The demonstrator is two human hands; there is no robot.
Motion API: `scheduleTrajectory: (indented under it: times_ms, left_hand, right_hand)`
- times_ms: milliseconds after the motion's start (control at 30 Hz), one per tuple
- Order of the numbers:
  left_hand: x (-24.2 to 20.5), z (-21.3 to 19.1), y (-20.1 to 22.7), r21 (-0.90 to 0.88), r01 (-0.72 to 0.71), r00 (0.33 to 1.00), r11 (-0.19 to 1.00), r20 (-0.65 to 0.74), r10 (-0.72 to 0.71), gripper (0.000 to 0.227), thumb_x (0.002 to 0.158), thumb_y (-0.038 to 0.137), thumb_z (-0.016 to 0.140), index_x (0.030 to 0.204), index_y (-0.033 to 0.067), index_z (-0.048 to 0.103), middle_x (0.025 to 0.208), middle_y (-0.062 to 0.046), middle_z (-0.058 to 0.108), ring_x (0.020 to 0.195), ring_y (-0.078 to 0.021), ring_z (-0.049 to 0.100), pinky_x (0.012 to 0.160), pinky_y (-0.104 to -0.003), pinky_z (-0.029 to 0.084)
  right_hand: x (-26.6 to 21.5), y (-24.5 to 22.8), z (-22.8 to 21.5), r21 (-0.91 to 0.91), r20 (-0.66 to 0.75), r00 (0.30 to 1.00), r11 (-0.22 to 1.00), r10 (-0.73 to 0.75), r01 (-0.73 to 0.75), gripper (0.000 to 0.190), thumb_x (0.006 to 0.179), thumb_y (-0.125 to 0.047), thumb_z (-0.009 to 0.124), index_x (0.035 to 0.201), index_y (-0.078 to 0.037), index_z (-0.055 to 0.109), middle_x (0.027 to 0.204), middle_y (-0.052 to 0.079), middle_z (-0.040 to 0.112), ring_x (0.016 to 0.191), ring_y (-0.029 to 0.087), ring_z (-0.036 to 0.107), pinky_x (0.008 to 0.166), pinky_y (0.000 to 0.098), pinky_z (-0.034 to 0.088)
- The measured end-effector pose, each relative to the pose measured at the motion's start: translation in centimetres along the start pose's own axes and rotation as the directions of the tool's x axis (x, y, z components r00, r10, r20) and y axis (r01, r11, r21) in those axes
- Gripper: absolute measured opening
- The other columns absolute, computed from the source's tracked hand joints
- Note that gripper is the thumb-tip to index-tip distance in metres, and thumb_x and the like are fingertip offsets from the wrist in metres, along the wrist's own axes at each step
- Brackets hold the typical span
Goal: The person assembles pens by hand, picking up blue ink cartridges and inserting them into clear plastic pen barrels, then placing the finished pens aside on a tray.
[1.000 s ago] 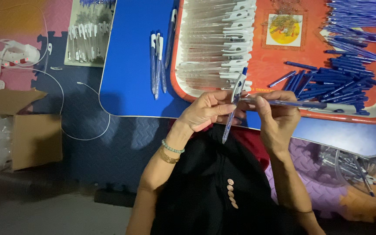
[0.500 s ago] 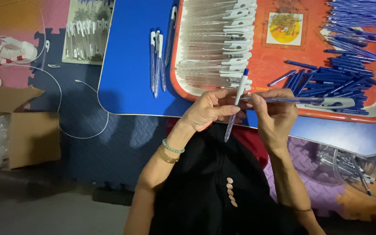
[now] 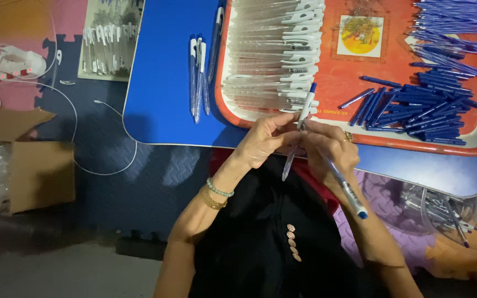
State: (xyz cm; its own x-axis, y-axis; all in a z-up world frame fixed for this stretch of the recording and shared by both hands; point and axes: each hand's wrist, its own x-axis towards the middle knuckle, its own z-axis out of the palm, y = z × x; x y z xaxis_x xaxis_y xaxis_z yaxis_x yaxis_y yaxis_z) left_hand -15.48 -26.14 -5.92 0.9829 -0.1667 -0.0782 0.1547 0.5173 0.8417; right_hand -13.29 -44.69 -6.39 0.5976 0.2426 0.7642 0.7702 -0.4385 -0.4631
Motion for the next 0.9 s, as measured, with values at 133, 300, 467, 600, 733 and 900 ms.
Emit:
scheduleTrajectory:
  times_ms: [133, 300, 467, 600, 733, 900]
  left_hand:
    - [0.1, -0.5, -0.6, 0.002, 0.003, 0.999, 1.0, 0.044, -0.003, 0.048, 0.103, 0.005, 0.083, 0.149, 0.0042, 0.07, 0.132, -0.013, 0.079, 0.109, -0.0185, 0.077, 0.084, -0.038, 0.073]
    - [-0.2, -1.0, 2.0, -0.023, 0.091, 0.977, 0.996, 0.196, -0.085, 0.051, 0.104, 0.005, 0.081, 0.153, 0.0035, 0.065, 0.135, -0.018, 0.078, 0.103, -0.028, 0.084, 0.084, -0.042, 0.074]
    - [-0.3, -1.1, 1.8, -0.021, 0.147, 0.946, 0.989, 0.296, -0.134, 0.062, 0.105, 0.003, 0.078, 0.162, 0.0037, 0.055, 0.139, -0.016, 0.073, 0.101, -0.0245, 0.082, 0.084, -0.042, 0.075]
    - [0.0, -1.7, 0.7, -0.031, 0.193, 0.91, 0.981, 0.379, -0.167, 0.076, 0.104, -0.002, 0.077, 0.171, 0.0096, 0.042, 0.134, -0.015, 0.071, 0.095, -0.0255, 0.082, 0.08, -0.047, 0.076]
    - [-0.6, -1.2, 0.8, -0.052, 0.223, 0.891, 0.973, 0.416, -0.182, 0.084, 0.102, -0.008, 0.077, 0.174, 0.0149, 0.039, 0.126, -0.016, 0.068, 0.093, -0.03, 0.081, 0.076, -0.054, 0.075]
    - [-1.1, -0.9, 1.1, -0.028, 0.338, 0.825, 0.941, 0.49, -0.281, 0.099, 0.1, -0.008, 0.077, 0.179, 0.02, 0.026, 0.118, -0.016, 0.063, 0.09, -0.0313, 0.081, 0.075, -0.059, 0.073]
  right_hand:
    - [0.7, 0.5, -0.3, -0.031, -0.014, 0.995, 0.995, -0.095, 0.095, 0.012, 0.098, 0.001, 0.089, 0.094, -0.008, 0.081, 0.107, 0.015, 0.086, 0.085, 0.032, 0.082, 0.069, 0.0337, 0.063]
    - [5.6, -1.0, -4.0, 0.473, 0.094, 0.78, 0.662, 0.619, -0.582, 0.048, 0.127, -0.032, 0.039, 0.097, 0.001, 0.06, 0.101, 0.026, 0.078, 0.095, 0.039, 0.084, 0.066, 0.038, 0.066]
    - [7.8, 1.0, -3.4, 0.464, 0.37, 0.815, 0.671, 0.446, -0.578, 0.029, 0.118, -0.018, 0.057, 0.118, 0.005, 0.075, 0.068, 0.009, 0.06, 0.062, 0.016, 0.058, 0.06, 0.0292, 0.05]
    - [6.4, 1.8, -2.3, 0.57, 0.485, 0.727, 0.455, 0.486, -0.684, 0.024, 0.113, -0.016, 0.065, 0.108, 0.006, 0.075, 0.056, 0.002, 0.042, 0.052, 0.007, 0.036, 0.048, 0.0205, 0.034]
    - [6.5, 2.0, -1.8, 0.558, 0.47, 0.728, 0.471, 0.499, -0.683, 0.029, 0.114, -0.018, 0.066, 0.102, 0.007, 0.073, 0.049, 0.004, 0.04, 0.047, 0.005, 0.036, 0.046, 0.0208, 0.037]
    - [6.8, 3.9, -2.5, 0.569, 0.301, 0.695, 0.463, 0.653, -0.68, 0.032, 0.126, -0.038, 0.042, 0.116, -0.007, 0.042, 0.071, 0.024, 0.065, 0.037, 0.023, 0.056, 0.027, 0.03, 0.035]
